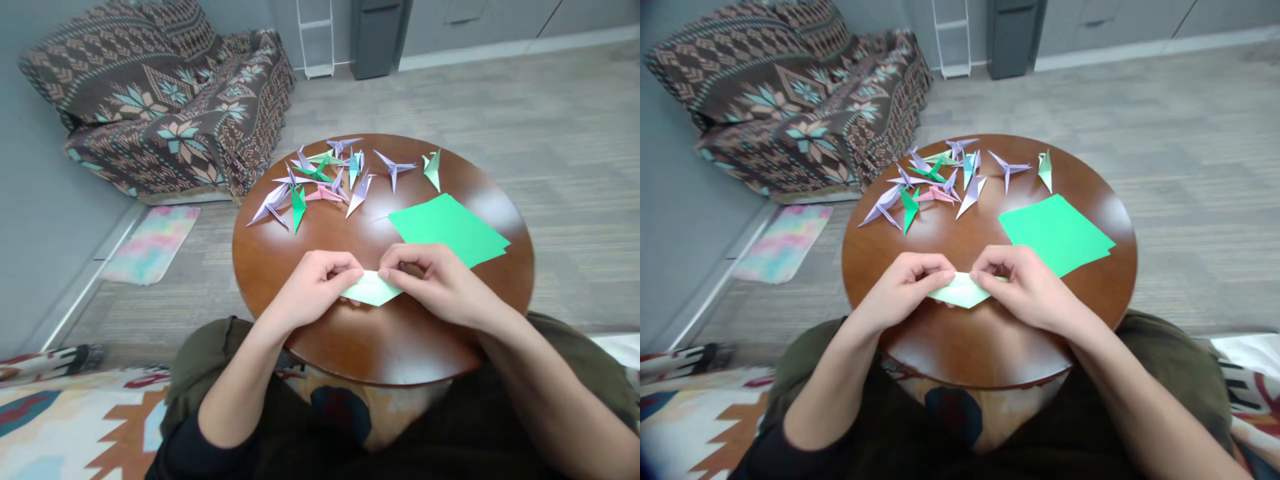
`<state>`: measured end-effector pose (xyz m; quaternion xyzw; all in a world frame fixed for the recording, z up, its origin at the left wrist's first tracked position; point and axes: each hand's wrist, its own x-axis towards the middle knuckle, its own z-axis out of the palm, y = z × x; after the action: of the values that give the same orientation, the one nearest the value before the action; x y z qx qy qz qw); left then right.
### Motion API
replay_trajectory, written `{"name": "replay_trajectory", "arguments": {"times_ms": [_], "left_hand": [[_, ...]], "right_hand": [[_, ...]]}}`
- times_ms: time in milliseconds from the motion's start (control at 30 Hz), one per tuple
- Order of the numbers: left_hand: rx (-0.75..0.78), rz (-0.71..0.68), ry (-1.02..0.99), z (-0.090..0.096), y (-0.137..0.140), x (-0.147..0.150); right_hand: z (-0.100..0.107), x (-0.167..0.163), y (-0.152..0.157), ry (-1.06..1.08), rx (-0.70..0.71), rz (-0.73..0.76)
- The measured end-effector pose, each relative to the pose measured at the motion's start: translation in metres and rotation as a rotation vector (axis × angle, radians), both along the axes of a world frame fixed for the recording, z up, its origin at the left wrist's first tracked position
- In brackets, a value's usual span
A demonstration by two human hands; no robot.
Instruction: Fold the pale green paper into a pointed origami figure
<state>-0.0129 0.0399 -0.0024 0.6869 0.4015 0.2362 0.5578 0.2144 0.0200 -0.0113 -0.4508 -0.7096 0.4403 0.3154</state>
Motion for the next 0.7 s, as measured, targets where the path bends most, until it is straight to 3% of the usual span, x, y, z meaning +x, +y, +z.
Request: {"name": "replay_trajectory", "arguments": {"times_ms": [100,200,333,467,600,700], "left_hand": [[0.174,-0.001,0.103,0.000,-0.001,0.001],[0.221,0.034,0.093,-0.004,-0.002,0.005],[0.141,0.078,0.055,-0.009,-0.004,0.012],[0.032,0.050,0.028,-0.008,0.000,0.008],[0.084,0.132,0.062,-0.005,0.014,-0.015],[0.204,0.220,0.011,-0.003,0.022,-0.029]], "right_hand": [[0.002,-0.002,-0.001,-0.040,0.057,0.031],[0.003,-0.006,-0.003,-0.088,0.131,0.064],[0.003,-0.012,-0.005,-0.138,0.222,0.102],[0.007,-0.007,-0.006,-0.134,0.216,0.135],[0.012,0.009,-0.004,-0.127,0.248,-0.001],[0.013,0.015,-0.002,-0.098,0.257,-0.060]]}}
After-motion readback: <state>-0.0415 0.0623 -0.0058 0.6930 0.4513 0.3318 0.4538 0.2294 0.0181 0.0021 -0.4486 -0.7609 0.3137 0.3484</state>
